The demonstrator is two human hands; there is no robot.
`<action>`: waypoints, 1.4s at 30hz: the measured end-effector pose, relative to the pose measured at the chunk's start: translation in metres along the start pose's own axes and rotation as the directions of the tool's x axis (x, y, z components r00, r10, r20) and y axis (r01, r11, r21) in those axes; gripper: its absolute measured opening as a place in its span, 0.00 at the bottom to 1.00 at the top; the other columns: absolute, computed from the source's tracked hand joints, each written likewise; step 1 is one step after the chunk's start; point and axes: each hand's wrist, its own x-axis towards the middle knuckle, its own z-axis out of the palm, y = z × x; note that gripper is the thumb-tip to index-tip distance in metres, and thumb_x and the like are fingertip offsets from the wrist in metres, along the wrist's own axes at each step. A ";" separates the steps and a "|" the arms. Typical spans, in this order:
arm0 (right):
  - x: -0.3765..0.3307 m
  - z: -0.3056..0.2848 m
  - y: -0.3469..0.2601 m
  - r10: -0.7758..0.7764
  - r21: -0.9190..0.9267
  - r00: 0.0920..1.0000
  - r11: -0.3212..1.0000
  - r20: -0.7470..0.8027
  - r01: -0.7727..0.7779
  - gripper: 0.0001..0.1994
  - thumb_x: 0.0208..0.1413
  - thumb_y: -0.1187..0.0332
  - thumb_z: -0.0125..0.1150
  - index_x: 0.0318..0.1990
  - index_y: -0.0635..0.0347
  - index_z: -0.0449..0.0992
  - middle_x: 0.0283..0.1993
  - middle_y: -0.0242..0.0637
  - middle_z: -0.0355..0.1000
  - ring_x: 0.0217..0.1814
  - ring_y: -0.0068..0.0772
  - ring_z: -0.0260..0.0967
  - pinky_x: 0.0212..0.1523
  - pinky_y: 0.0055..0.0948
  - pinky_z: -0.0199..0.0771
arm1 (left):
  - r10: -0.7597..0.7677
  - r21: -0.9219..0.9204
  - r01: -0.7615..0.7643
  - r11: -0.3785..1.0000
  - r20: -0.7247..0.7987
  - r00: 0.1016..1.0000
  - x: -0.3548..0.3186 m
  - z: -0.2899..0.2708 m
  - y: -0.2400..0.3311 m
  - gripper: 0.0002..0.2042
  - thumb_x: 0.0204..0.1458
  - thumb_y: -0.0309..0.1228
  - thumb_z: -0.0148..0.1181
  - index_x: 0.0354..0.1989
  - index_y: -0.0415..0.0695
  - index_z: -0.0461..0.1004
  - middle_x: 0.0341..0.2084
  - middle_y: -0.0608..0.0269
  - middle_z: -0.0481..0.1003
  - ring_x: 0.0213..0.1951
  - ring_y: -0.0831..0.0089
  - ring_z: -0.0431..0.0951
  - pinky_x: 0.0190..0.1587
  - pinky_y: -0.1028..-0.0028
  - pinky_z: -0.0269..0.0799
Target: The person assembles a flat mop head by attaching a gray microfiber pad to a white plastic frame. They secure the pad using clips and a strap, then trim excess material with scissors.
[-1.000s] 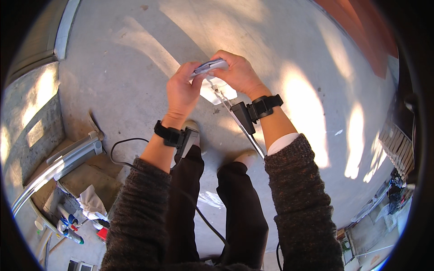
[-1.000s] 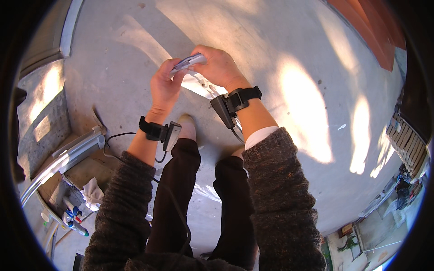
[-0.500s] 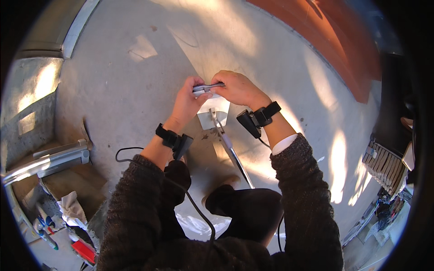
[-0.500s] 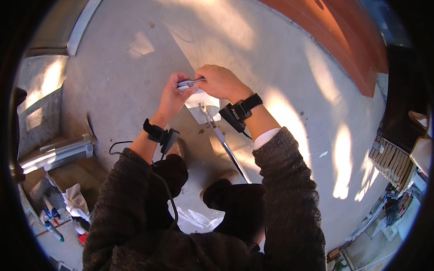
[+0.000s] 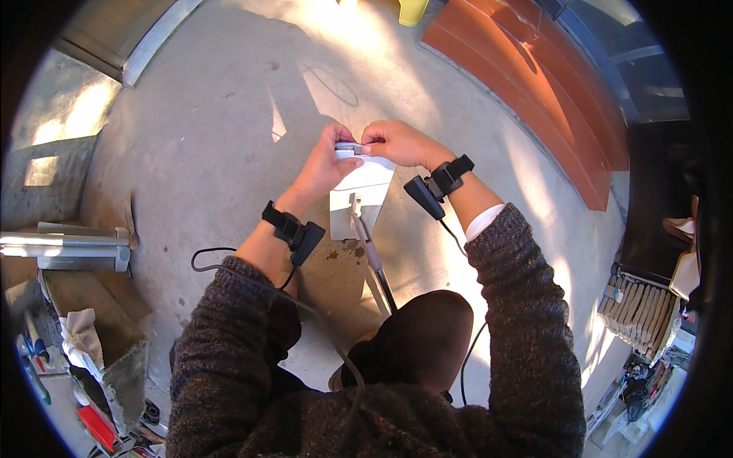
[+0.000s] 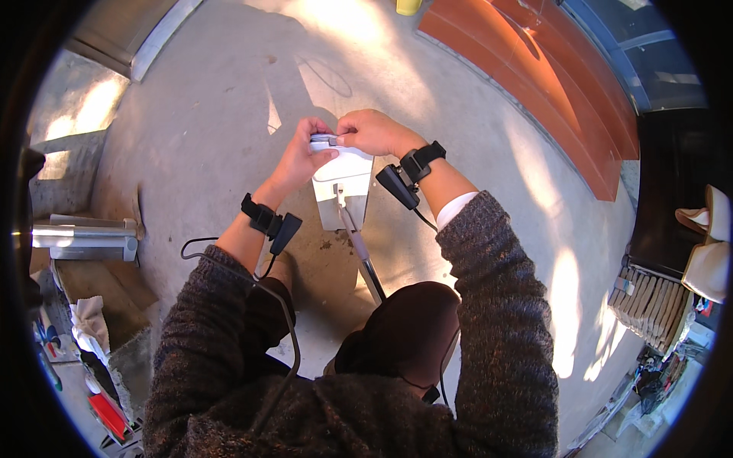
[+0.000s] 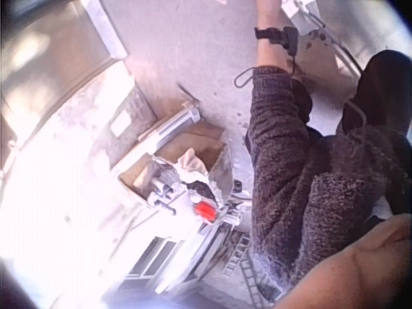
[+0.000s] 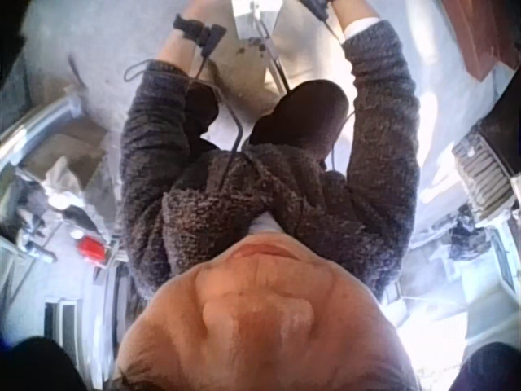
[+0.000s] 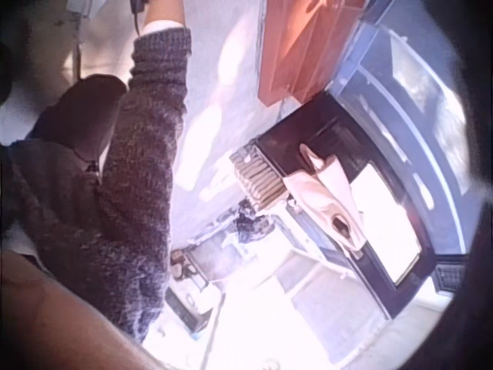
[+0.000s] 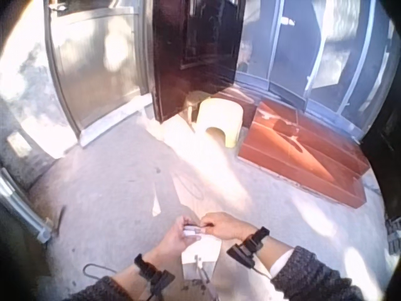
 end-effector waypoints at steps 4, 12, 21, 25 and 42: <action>0.004 -0.008 0.001 0.015 0.037 0.997 0.999 0.073 -0.018 0.07 0.55 0.64 0.59 0.35 0.57 0.77 0.30 0.28 0.72 0.35 0.21 0.65 0.38 0.25 0.66 | 0.004 -0.004 -0.004 1.000 0.045 0.999 0.001 -0.002 0.002 0.20 0.49 0.20 0.63 0.48 0.42 0.60 0.41 0.62 0.67 0.45 0.74 0.69 0.50 0.73 0.67; 0.013 -0.011 0.018 0.065 0.121 0.994 0.990 0.085 -0.075 0.06 0.57 0.65 0.59 0.33 0.56 0.78 0.30 0.22 0.72 0.34 0.16 0.63 0.39 0.21 0.63 | -0.231 0.059 0.235 0.970 -0.061 0.971 0.008 0.008 0.002 0.19 0.51 0.25 0.64 0.48 0.40 0.64 0.39 0.59 0.72 0.42 0.74 0.72 0.46 0.73 0.70; 0.014 -0.011 0.021 -0.016 0.119 0.999 0.993 0.035 0.012 0.06 0.53 0.65 0.61 0.31 0.56 0.79 0.28 0.26 0.73 0.34 0.20 0.65 0.39 0.24 0.66 | -0.211 0.024 0.218 0.976 -0.172 0.962 0.007 0.016 -0.006 0.19 0.50 0.25 0.65 0.49 0.40 0.66 0.37 0.60 0.74 0.41 0.73 0.74 0.44 0.74 0.72; 0.015 -0.011 0.018 -0.011 0.112 0.999 0.994 0.049 0.005 0.07 0.52 0.64 0.62 0.31 0.56 0.79 0.28 0.27 0.73 0.33 0.21 0.65 0.39 0.25 0.66 | -0.210 0.043 0.222 0.974 -0.184 0.960 0.008 0.017 -0.009 0.18 0.51 0.25 0.65 0.48 0.40 0.66 0.37 0.60 0.74 0.40 0.74 0.74 0.44 0.74 0.72; 0.007 0.005 0.000 -0.152 -0.315 0.979 0.944 -0.134 0.104 0.10 0.44 0.69 0.64 0.34 0.62 0.75 0.35 0.47 0.74 0.39 0.49 0.72 0.40 0.38 0.72 | -0.187 -0.134 0.160 0.978 -0.227 0.956 0.011 0.023 -0.025 0.16 0.51 0.19 0.61 0.47 0.41 0.68 0.37 0.61 0.75 0.40 0.74 0.75 0.42 0.75 0.74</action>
